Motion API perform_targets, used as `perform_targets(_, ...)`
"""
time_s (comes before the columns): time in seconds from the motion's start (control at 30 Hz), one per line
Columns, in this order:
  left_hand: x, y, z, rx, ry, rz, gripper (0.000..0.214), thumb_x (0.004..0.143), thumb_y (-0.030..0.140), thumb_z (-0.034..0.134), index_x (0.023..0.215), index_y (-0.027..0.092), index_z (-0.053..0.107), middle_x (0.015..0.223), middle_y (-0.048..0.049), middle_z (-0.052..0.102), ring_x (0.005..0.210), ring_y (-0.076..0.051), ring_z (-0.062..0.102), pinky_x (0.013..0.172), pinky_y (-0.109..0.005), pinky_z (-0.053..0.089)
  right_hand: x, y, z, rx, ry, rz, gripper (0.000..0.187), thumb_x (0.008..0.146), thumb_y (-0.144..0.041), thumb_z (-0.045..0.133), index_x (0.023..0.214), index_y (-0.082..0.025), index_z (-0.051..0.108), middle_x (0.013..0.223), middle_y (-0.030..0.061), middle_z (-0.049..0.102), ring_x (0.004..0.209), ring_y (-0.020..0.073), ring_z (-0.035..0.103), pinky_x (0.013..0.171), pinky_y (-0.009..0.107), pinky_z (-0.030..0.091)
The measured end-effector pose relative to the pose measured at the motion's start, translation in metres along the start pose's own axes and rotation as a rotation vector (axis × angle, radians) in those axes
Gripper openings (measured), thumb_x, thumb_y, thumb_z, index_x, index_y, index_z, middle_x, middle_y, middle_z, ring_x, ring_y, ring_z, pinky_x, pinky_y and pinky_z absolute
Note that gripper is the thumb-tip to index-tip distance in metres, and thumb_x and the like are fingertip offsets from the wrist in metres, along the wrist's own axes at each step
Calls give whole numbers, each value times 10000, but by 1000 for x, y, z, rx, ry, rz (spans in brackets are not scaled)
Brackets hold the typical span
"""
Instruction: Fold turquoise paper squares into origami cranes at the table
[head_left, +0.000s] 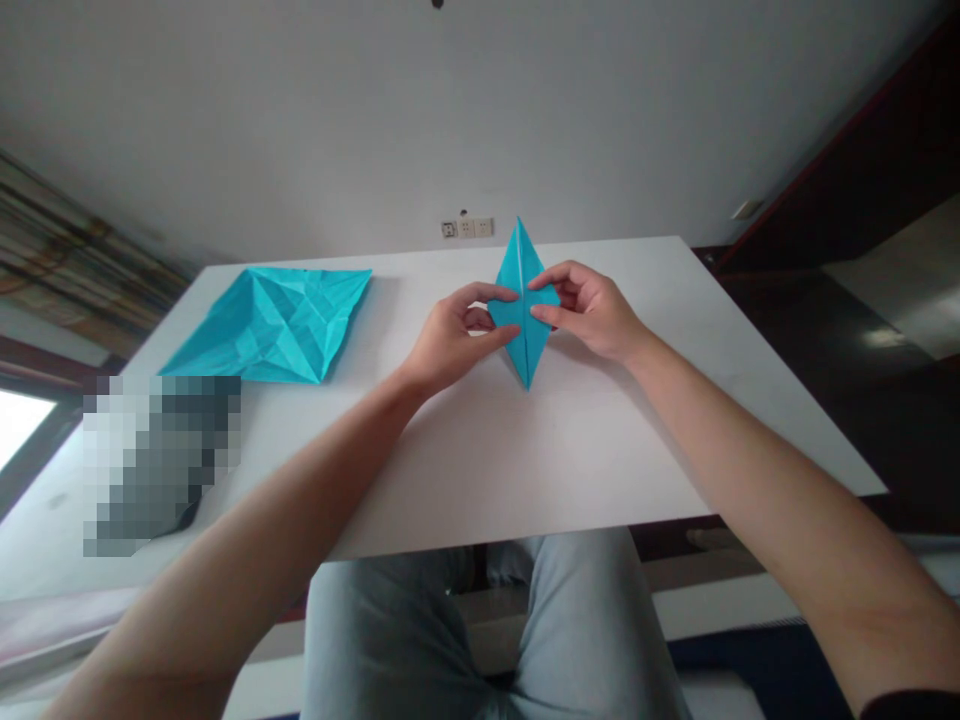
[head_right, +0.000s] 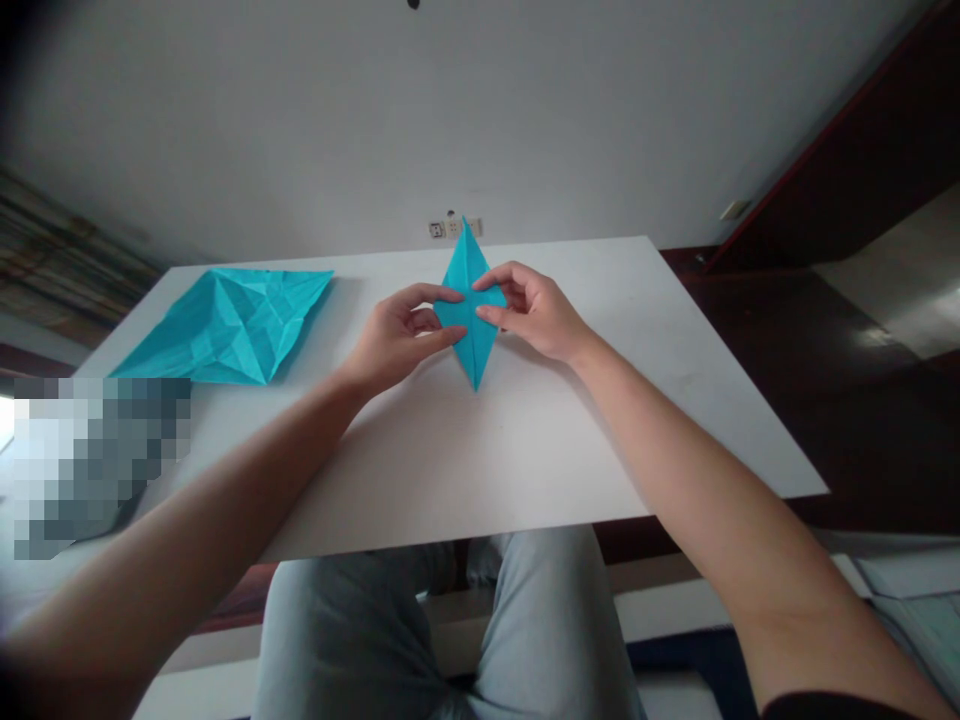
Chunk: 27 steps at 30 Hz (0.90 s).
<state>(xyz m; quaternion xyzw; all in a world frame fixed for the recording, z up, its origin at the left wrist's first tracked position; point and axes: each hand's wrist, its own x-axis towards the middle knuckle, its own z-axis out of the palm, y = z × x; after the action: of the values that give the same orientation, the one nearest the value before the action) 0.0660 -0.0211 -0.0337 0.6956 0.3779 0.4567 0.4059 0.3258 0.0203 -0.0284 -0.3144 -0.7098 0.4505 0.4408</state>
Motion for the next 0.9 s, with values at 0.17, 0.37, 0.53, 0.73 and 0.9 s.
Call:
perform_targets(0.17, 2, -3, 2, -2, 30, 36, 381, 1012, 412, 844, 1345, 234, 802, 915, -30, 793, 725, -167, 699, 649, -300, 550, 3, 3, -3, -28, 31, 21, 630, 836, -782, 1024, 1159, -321, 742, 977, 6, 711, 843, 221, 681, 698, 361, 609)
perform_targets(0.37, 9, -18, 1, -88, 139, 76, 428, 997, 483, 899, 1316, 261, 720, 1105, -46, 798, 874, -161, 784, 749, -263, 631, -4, -8, -5, -37, -45, 59, 575, 861, -704, 1011, 1189, -295, 774, 927, 8, 752, 766, 199, 670, 683, 340, 564)
perform_targets(0.53, 9, -16, -9, 76, 251, -71, 321, 959, 285, 876, 1246, 245, 738, 1256, -64, 841, 888, -148, 789, 742, -245, 604, -12, -16, -6, -245, -244, 65, 445, 838, -353, 942, 1262, -238, 874, 784, -24, 730, 690, 172, 624, 695, 331, 499)
perform_targets(0.73, 1, 1, -11, 368, 67, -167, 217, 951, 254, 864, 1163, 216, 835, 1094, -56, 878, 916, -202, 803, 836, -311, 634, -12, -16, -8, -470, -331, 29, 283, 871, -304, 865, 1137, -223, 919, 758, -22, 690, 673, 172, 573, 701, 358, 459)
perform_targets(0.9, 0, 3, -9, 480, -81, -62, 240, 980, 258, 848, 1214, 215, 880, 1113, -64, 890, 1054, -236, 815, 1020, -363, 643, -12, -18, -16, -573, -392, -107, 340, 818, -350, 981, 1154, -300, 963, 1137, 74, 751, 1030, 284, 704, 972, 456, 585)
